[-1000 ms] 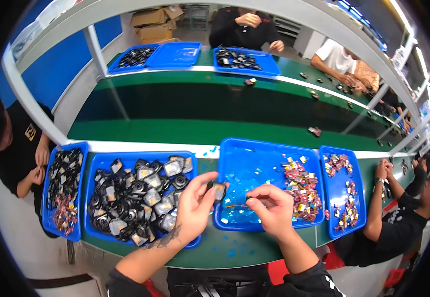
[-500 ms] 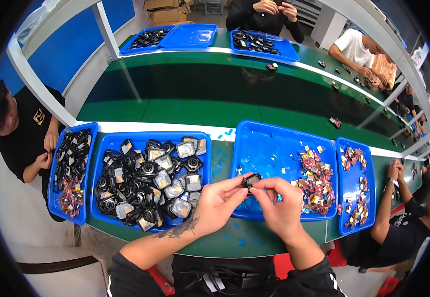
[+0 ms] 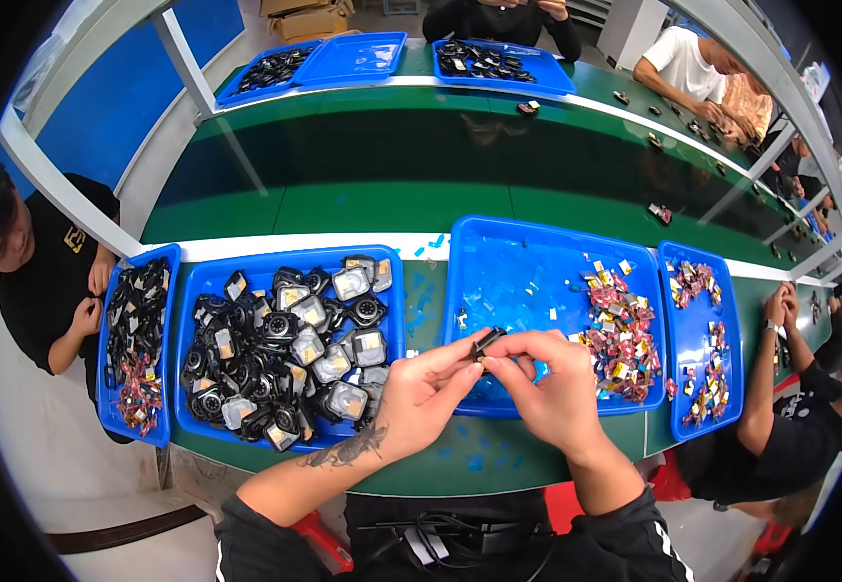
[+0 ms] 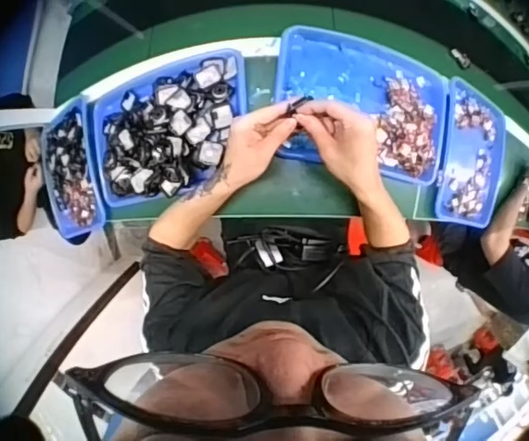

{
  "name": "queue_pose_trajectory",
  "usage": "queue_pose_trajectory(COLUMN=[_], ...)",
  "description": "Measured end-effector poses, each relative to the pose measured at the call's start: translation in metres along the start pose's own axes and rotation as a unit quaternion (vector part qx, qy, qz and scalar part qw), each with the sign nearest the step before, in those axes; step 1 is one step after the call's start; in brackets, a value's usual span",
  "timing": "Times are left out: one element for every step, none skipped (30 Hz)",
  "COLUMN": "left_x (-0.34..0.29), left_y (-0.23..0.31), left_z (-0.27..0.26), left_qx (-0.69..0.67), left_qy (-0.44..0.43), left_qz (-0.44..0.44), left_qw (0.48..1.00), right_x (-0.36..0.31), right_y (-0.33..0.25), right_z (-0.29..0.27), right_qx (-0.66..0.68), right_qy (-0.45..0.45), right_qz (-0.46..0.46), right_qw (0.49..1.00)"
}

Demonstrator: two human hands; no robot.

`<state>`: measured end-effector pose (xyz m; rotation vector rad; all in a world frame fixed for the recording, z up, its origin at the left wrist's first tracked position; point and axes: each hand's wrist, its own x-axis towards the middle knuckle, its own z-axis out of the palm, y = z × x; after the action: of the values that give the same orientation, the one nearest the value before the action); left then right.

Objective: The recorder is assembling small electronic housing components on a production line.

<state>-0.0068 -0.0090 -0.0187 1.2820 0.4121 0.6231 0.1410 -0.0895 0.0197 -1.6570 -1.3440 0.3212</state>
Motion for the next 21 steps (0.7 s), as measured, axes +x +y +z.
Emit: queue_pose_trajectory(left_x=[0.0,0.0,0.0,0.0,0.0,0.0,0.0,-0.001,-0.001,-0.001,-0.001,-0.001,-0.002,-0.002,-0.002,-0.003,-0.004,-0.005,-0.004,-0.002,-0.001], left_y=[0.0,0.0,0.0,0.0,-0.001,-0.001,-0.001,-0.001,0.0,-0.001,-0.001,-0.001,0.0,0.0,0.001,0.004,0.009,0.011,0.01,0.008,0.007], left_z=[0.0,0.001,0.001,0.0,-0.001,-0.001,-0.001,-0.001,0.0,0.0,0.001,0.001,0.001,0.0,0.0,0.0,0.0,0.0,-0.002,-0.004,-0.006], left_qx=[0.0,0.0,0.001,0.001,-0.001,-0.004,-0.003,-0.001,0.002,0.002,0.002,0.003,0.004,0.011,0.017,0.017,0.036,0.055,0.055,0.043,0.032], left_qy=[0.0,0.0,0.001,0.001,0.0,-0.001,-0.001,-0.001,0.0,-0.001,-0.002,-0.001,0.0,-0.006,-0.014,-0.015,-0.024,-0.033,-0.033,-0.048,-0.062], left_qz=[-0.001,0.0,0.001,0.001,-0.001,-0.003,-0.003,0.0,0.002,0.002,0.004,0.006,0.005,0.003,0.001,0.0,-0.013,-0.024,-0.025,-0.021,-0.018], left_qw=[1.0,1.0,1.0,1.0,1.0,1.0,1.0,1.0,1.0,1.0,1.0,1.0,1.0,1.0,1.0,1.0,0.999,0.998,0.998,0.998,0.997], right_x=[0.0,0.0,-0.001,-0.001,-0.001,-0.001,-0.002,-0.002,-0.002,-0.002,-0.002,0.0,0.001,0.002,0.002,0.002,0.001,-0.001,-0.002,0.0,0.002], right_y=[0.0,0.0,0.0,0.0,-0.001,-0.001,-0.001,0.0,0.0,0.0,0.0,-0.002,-0.002,-0.001,0.001,0.001,0.0,-0.003,-0.005,-0.005,-0.003], right_z=[-0.001,-0.001,0.0,0.0,0.001,0.002,0.002,0.002,0.001,0.0,0.0,0.0,0.0,-0.002,-0.005,-0.007,-0.009,-0.011,-0.012,-0.013,-0.011], right_qx=[-0.007,-0.007,0.006,0.02,0.02,0.023,0.025,0.025,0.026,0.026,0.026,0.013,-0.001,0.0,-0.019,-0.038,-0.038,-0.046,-0.053,-0.053,-0.038], right_qy=[-0.004,-0.004,-0.004,-0.003,-0.003,0.002,0.007,0.007,0.002,-0.003,-0.002,0.001,0.004,0.004,0.005,0.006,0.006,0.009,0.011,0.011,0.003], right_qz=[-0.011,-0.01,0.0,0.011,0.011,0.012,0.012,0.012,0.018,0.023,0.024,0.014,0.005,0.005,-0.024,-0.052,-0.051,-0.022,0.008,0.008,0.011], right_qw=[1.0,1.0,1.0,1.0,1.0,1.0,1.0,1.0,1.0,0.999,0.999,1.0,1.0,1.0,1.0,0.998,0.998,0.999,0.998,0.999,0.999])
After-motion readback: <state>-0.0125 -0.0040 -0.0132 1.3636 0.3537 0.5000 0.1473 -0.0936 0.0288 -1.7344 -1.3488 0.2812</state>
